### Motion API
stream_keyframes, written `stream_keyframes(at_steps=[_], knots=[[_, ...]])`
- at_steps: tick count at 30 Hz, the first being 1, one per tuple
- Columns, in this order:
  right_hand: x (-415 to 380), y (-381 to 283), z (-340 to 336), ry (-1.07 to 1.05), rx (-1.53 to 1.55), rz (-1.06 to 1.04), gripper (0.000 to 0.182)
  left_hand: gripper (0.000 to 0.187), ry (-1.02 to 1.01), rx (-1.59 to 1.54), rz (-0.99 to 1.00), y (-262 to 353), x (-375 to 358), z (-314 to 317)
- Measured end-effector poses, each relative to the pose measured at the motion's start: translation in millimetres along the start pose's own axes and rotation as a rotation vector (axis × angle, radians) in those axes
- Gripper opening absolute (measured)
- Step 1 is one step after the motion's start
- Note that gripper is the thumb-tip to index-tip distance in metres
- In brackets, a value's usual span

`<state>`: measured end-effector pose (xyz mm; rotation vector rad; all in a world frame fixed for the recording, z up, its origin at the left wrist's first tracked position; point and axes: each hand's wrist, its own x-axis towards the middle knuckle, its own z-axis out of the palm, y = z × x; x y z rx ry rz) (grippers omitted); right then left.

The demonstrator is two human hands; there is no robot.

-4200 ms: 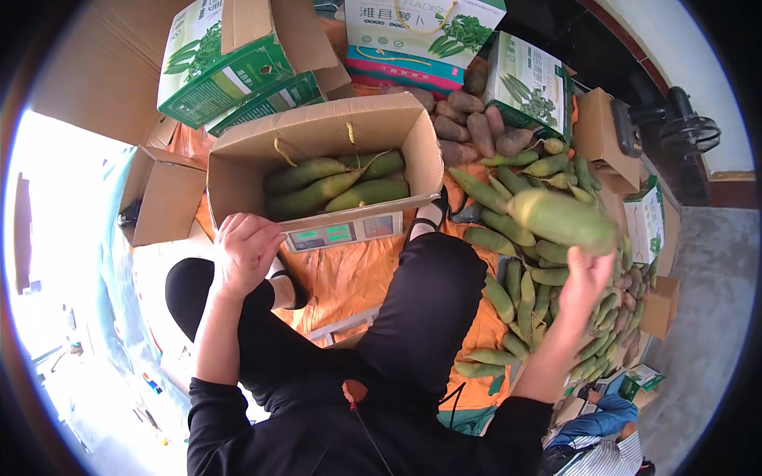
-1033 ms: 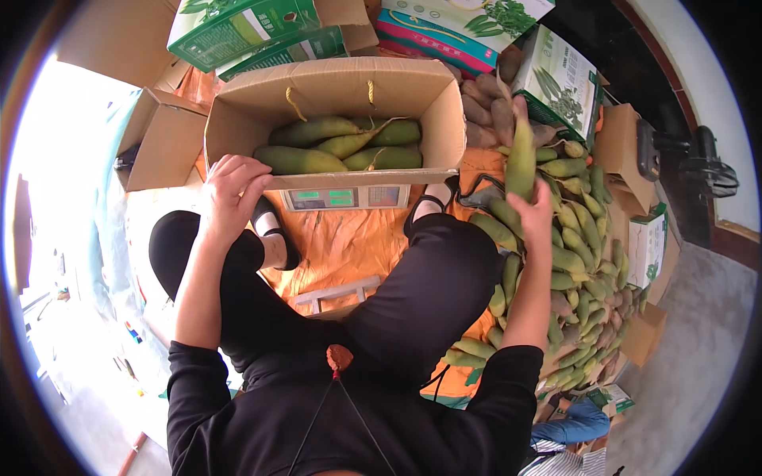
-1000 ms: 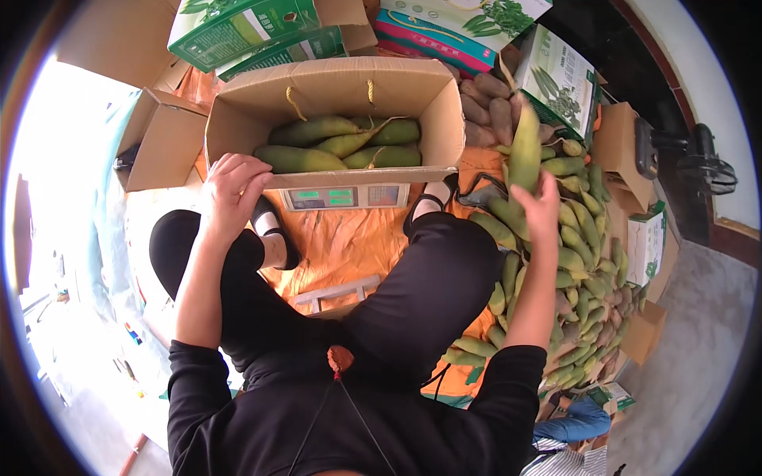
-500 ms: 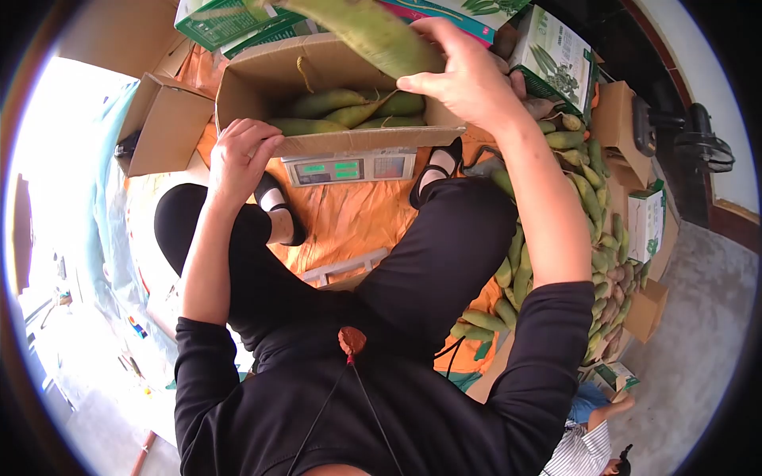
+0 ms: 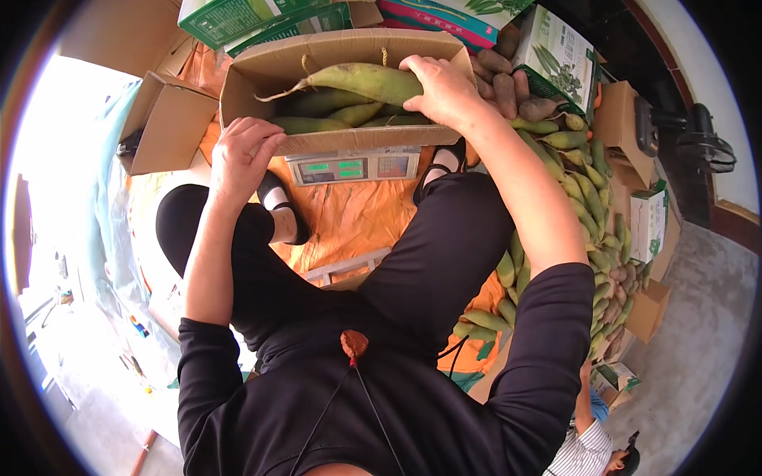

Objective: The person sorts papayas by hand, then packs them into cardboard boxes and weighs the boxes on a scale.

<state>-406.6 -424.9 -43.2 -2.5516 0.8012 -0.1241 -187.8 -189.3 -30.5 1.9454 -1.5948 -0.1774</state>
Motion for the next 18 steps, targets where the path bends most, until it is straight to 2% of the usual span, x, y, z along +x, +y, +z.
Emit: stream_keyframes(at_steps=[3, 4, 6, 8, 10, 12, 16, 18], knots=[[-2.2, -8.3, -25.2, -0.022, 0.131, 0.084, 0.051, 0.013, 0.007, 0.002, 0.0, -0.3, -0.1, 0.4], [-5.8, -5.8, -32.0, 0.069, 0.228, 0.033, 0.045, 0.013, 0.005, 0.001, -0.001, -0.6, -0.4, 0.4], [-16.3, 7.5, -42.9, 0.182, 0.401, 0.102, 0.04, 0.013, 0.003, -0.003, -0.021, -2.3, -1.3, -0.6], [-35.8, 24.2, -52.1, 0.327, 0.598, 0.042, 0.034, 0.013, 0.012, -0.007, -0.031, -3.8, -2.4, -1.0], [-63.5, 38.6, -57.2, 0.444, 0.491, 0.191, 0.032, 0.013, 0.021, -0.012, -0.039, -5.0, -3.4, -1.3], [-93.6, 70.0, -39.2, 0.538, 0.517, 0.252, 0.031, 0.013, 0.041, -0.021, -0.041, -5.6, -3.9, -0.8], [-169.1, 127.4, 32.8, 0.451, 0.622, 0.568, 0.028, 0.013, 0.041, -0.015, -0.032, -5.4, -4.4, -0.8], [-214.3, 168.1, 91.8, 0.382, 0.727, 0.66, 0.024, 0.012, 0.022, 0.01, -0.034, -4.0, -2.4, -1.2]])
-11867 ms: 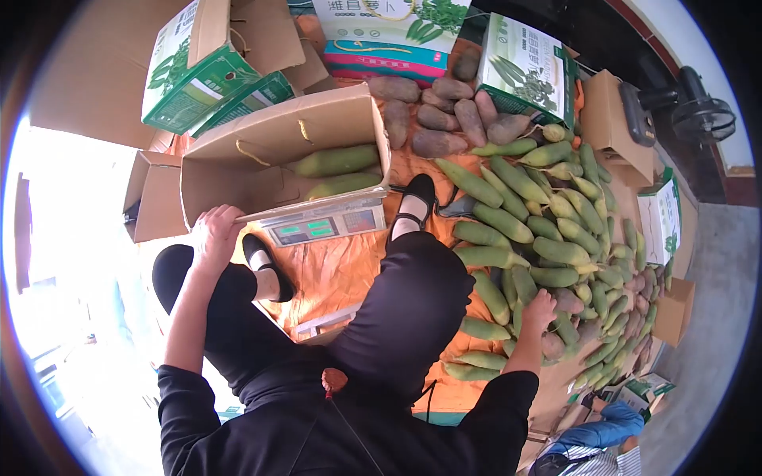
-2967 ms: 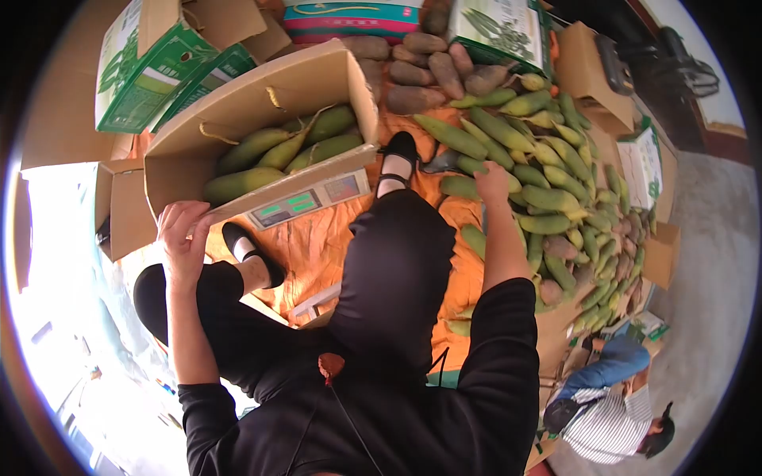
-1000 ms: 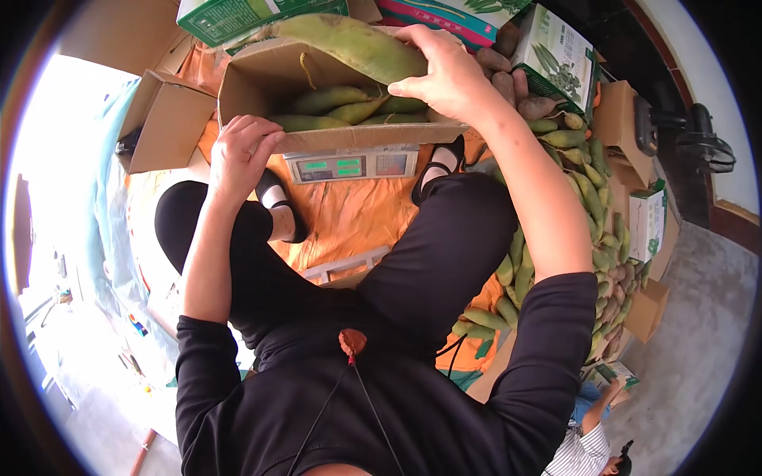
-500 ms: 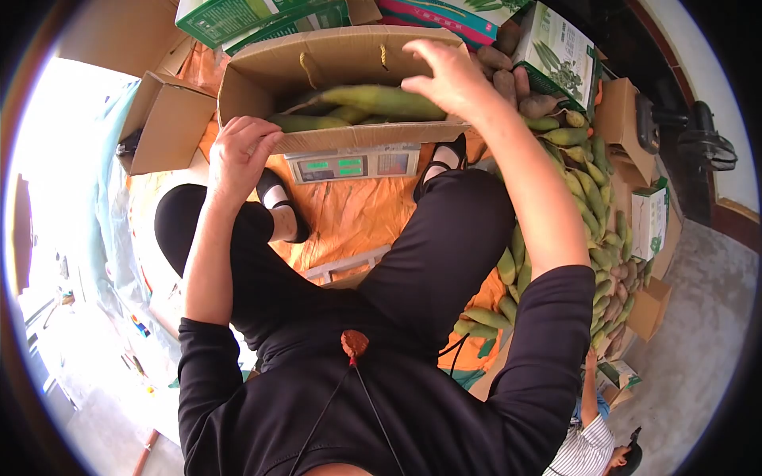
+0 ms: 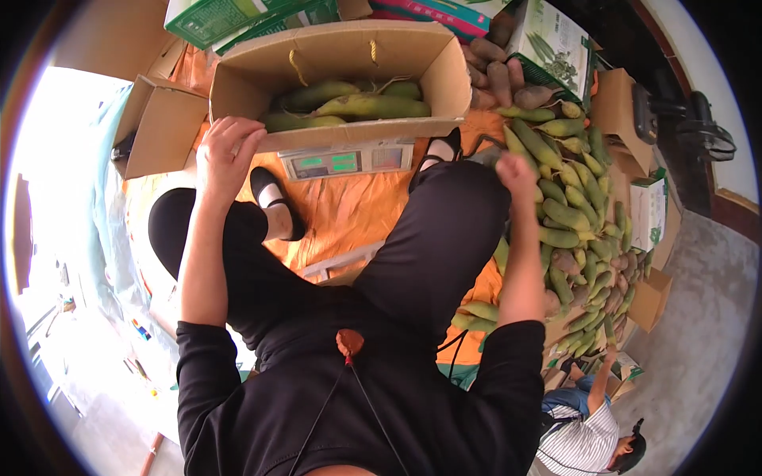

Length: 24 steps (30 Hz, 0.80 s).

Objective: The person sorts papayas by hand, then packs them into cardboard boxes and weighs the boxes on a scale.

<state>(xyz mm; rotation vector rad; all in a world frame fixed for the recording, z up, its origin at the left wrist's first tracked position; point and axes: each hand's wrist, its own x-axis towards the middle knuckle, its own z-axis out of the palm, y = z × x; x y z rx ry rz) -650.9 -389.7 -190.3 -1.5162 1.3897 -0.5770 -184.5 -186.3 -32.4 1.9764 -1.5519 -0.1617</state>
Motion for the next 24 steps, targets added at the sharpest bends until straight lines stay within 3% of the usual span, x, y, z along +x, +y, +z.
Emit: stream_keyframes(at_steps=[2, 24], knots=[[-21.0, 48.8, 7.5, -0.011, 0.61, 0.285, 0.02, 0.012, 0.01, -0.001, 0.008, 0.9, 0.1, 1.6], [-69.3, 99.2, 117.0, -0.131, 0.118, 0.287, 0.02, 0.01, 0.044, 0.123, 0.036, -0.5, 6.6, 6.1]])
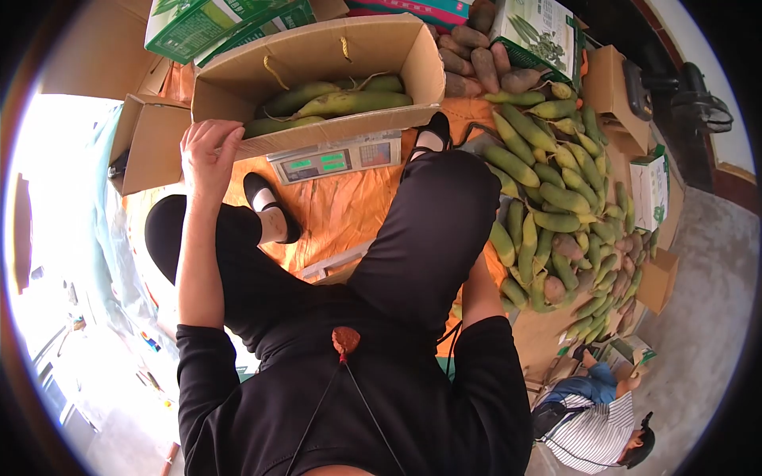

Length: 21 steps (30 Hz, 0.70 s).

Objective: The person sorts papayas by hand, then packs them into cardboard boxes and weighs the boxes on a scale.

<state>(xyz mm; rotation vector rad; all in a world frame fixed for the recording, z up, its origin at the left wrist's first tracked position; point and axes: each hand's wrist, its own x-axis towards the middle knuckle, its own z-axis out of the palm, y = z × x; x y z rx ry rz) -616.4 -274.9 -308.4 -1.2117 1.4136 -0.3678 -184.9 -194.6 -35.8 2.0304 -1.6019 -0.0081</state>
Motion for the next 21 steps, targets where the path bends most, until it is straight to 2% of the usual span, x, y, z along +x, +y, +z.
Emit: stream_keyframes(at_steps=[8, 13, 14, 16, 17, 18, 20, 21], knots=[[9.1, 25.7, 29.5, -0.007, -0.19, 0.015, 0.02, 0.017, 0.145, 0.106, -0.004, -7.5, 1.5, 4.7], [-31.2, 50.0, -34.6, 0.208, -0.296, 0.102, 0.02, 0.027, 0.153, 0.175, 0.071, -17.4, 1.2, 5.5], [-10.2, 116.2, -45.1, 0.239, -0.313, 0.124, 0.02, 0.03, 0.153, 0.199, 0.075, -20.4, -0.2, 7.4], [-38.1, 58.7, -53.9, 0.357, -0.037, 0.386, 0.026, 0.035, 0.101, 0.213, -0.006, -21.4, -4.0, 9.5], [-36.8, 103.2, -64.4, 0.295, -0.602, -0.123, 0.031, 0.036, 0.094, 0.224, -0.008, -21.4, -4.7, 10.8], [-44.0, 94.1, -69.3, 0.304, -0.596, -0.112, 0.031, 0.037, 0.089, 0.239, -0.012, -21.9, -5.5, 11.3], [-58.3, 61.4, -82.2, 0.361, -0.494, 0.144, 0.035, 0.037, 0.08, 0.237, -0.013, -23.2, -6.9, 12.7], [-55.9, 62.1, -93.2, 0.292, -0.547, 0.306, 0.045, 0.037, 0.08, 0.238, -0.027, -24.2, -7.6, 13.3]])
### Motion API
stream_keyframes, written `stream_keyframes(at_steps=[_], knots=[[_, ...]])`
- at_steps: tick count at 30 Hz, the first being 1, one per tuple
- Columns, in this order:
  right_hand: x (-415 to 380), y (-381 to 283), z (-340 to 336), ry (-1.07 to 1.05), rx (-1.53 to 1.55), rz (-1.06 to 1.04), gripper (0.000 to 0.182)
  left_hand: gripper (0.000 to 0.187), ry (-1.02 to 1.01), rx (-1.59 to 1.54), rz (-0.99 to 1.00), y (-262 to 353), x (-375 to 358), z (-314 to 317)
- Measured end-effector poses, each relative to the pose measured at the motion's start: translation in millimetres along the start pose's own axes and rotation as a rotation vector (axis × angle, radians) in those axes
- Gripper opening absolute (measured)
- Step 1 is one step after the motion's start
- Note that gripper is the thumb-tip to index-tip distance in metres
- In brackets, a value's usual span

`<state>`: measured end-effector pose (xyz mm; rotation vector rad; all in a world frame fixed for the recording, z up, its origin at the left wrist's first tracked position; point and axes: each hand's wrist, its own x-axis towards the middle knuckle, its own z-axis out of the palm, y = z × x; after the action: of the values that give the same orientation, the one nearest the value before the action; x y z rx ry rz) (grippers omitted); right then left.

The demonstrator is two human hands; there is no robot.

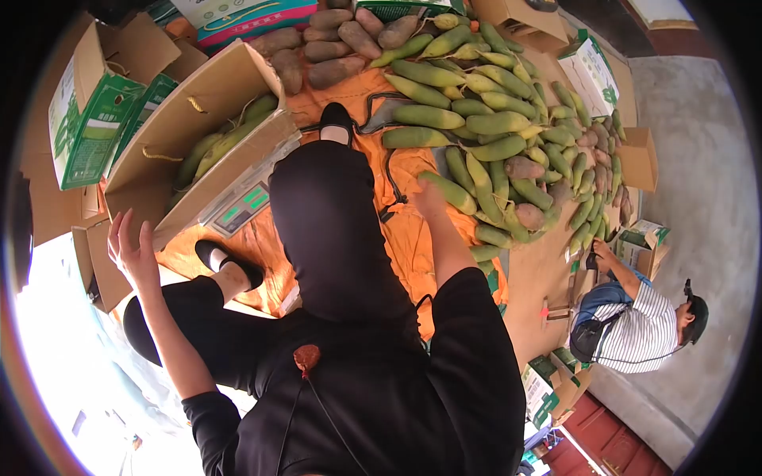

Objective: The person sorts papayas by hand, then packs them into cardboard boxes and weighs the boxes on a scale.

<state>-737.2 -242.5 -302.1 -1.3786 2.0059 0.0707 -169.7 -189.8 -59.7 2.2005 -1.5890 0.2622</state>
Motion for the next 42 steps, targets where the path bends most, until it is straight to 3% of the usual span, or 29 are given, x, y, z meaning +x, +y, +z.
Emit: stream_keyframes(at_steps=[1, 3, 10, 12, 16, 19, 21, 25, 29, 33, 37, 40, 41, 42], knots=[[4.1, 4.3, -5.6, 0.0, 0.004, 0.006, 0.045, 0.037, -0.003, -0.001, 0.007, -1.8, 0.0, 0.6], [5.7, 12.4, -14.2, 0.064, -0.332, 0.059, 0.051, 0.036, -0.012, 0.009, -0.002, -3.5, 0.0, 2.2], [8.7, 13.1, -36.3, 0.076, -0.393, 0.104, 0.052, 0.033, -0.024, 0.043, 0.005, -1.1, 2.9, 5.3], [11.2, 12.9, -36.9, 0.05, -0.444, 0.103, 0.07, 0.033, -0.018, 0.036, 0.015, -1.5, 3.8, 7.6], [17.4, 12.8, -27.8, 0.068, -0.523, -0.045, 0.071, 0.032, -0.012, 0.023, 0.017, 4.9, 4.4, 5.3], [20.2, 1.7, -23.9, -0.073, -0.635, 0.046, 0.067, 0.032, 0.009, 0.041, 0.057, 5.3, 5.1, 5.9], [17.6, -5.3, -22.7, -0.115, -0.735, 0.083, 0.053, 0.031, 0.011, 0.054, 0.035, 10.0, 5.4, 4.2], [12.6, 9.1, 3.7, -0.01, -0.676, 0.044, 0.057, 0.031, -0.017, 0.014, 0.001, 16.6, 7.5, 2.7], [-4.0, -1.4, 9.3, 0.006, -0.684, 0.068, 0.05, 0.031, -0.039, 0.01, -0.033, 21.4, 8.0, -0.2], [-6.6, -1.2, 4.9, -0.102, -0.819, 0.083, 0.058, 0.031, -0.025, 0.006, -0.028, 16.6, 7.5, -0.3], [-8.6, -1.0, -13.4, 0.011, -0.56, 0.114, 0.062, 0.03, -0.006, -0.034, -0.051, 15.5, 7.2, -0.9], [-2.6, 6.4, -32.4, 0.271, -0.257, -0.058, 0.058, 0.03, 0.013, -0.068, -0.03, 17.0, 8.5, -2.7], [2.5, 11.1, -41.2, 0.271, -0.26, -0.068, 0.058, 0.03, 0.018, -0.064, -0.038, 17.5, 8.6, -3.1], [5.1, 11.3, -51.9, 0.285, -0.05, -0.171, 0.056, 0.029, 0.018, -0.076, -0.044, 17.8, 8.7, -3.5]])
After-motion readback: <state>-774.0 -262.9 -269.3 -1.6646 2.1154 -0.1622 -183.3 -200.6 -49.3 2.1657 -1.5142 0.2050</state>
